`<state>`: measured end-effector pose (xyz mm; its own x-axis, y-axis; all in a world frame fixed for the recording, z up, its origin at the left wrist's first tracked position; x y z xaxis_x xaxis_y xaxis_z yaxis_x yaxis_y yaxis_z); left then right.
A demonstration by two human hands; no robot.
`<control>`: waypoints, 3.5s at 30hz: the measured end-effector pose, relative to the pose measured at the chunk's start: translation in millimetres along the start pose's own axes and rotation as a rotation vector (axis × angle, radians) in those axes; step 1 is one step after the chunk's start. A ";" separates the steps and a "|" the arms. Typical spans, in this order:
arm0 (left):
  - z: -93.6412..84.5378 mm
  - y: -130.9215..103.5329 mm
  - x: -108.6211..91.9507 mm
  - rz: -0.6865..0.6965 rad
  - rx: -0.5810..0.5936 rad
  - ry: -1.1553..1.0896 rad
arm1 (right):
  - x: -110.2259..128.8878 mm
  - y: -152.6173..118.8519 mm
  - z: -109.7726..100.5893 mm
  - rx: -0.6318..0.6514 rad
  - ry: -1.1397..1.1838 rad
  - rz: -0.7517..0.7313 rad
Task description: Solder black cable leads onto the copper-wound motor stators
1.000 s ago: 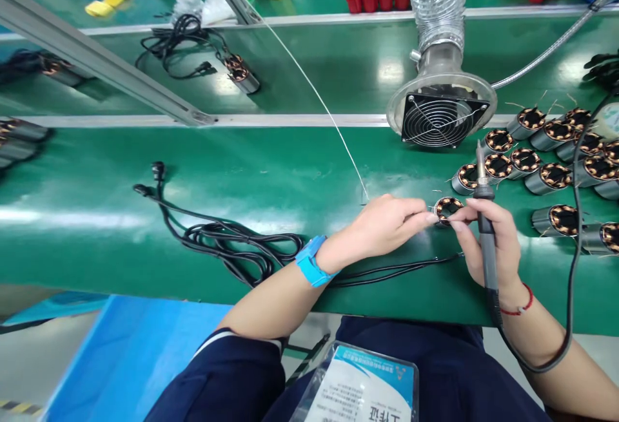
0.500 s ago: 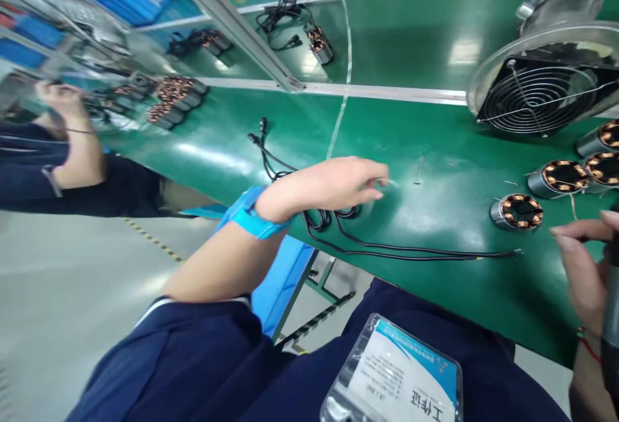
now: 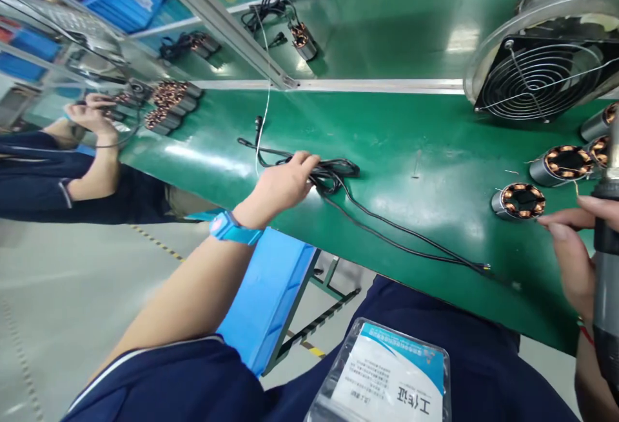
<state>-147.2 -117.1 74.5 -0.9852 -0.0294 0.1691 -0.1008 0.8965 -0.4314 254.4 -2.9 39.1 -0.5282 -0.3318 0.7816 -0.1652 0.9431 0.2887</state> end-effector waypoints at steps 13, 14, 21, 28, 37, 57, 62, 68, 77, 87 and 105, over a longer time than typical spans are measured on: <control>-29.6 50.5 -172.2 0.965 0.031 -0.423 | 5.2 8.2 5.9 -0.017 0.014 -0.159; -27.4 52.9 -182.2 0.996 0.050 -0.429 | 5.1 8.0 6.7 -0.003 0.027 -0.160; -41.1 60.3 -172.6 0.804 0.032 -1.102 | 12.1 2.8 13.5 0.047 0.266 -0.036; -46.1 64.5 -173.6 0.760 -0.078 -1.275 | 23.3 -1.0 24.0 0.163 0.538 0.094; -48.6 66.8 -180.9 0.749 -0.121 -1.277 | 25.2 3.3 22.2 0.216 0.585 0.139; -57.4 58.6 -195.6 0.760 0.233 -1.630 | 26.2 -3.4 24.3 0.306 0.688 0.102; -64.0 59.3 -194.5 0.749 0.406 -1.774 | 25.3 -7.5 25.1 0.275 0.604 -0.011; -67.0 72.5 -190.4 0.732 0.020 -1.555 | 27.8 -3.1 31.4 0.161 0.457 0.073; -48.4 118.3 -185.9 0.637 -0.437 -1.323 | 18.4 -4.7 13.4 -0.057 0.198 0.163; -47.8 130.8 -186.1 0.693 -0.539 -1.234 | 9.7 -8.5 21.6 -0.228 0.074 -0.163; -45.0 133.1 -187.7 0.699 -0.578 -1.187 | 13.7 -8.8 21.6 -0.085 0.076 -0.091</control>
<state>30.6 27.6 25.2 -0.3744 0.3898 -0.8414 0.2144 0.9192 0.3304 230.7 -15.2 35.3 -0.4491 -0.4200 0.7886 -0.1371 0.9046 0.4037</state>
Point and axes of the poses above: each hand's wrist, its own y-axis towards the middle knuckle, its own z-axis out of the palm, x = y × z, the point moved 1 cm from there along y, towards the middle knuckle, and after that the axes turned 15 degrees about z, right-handed, at the moved point
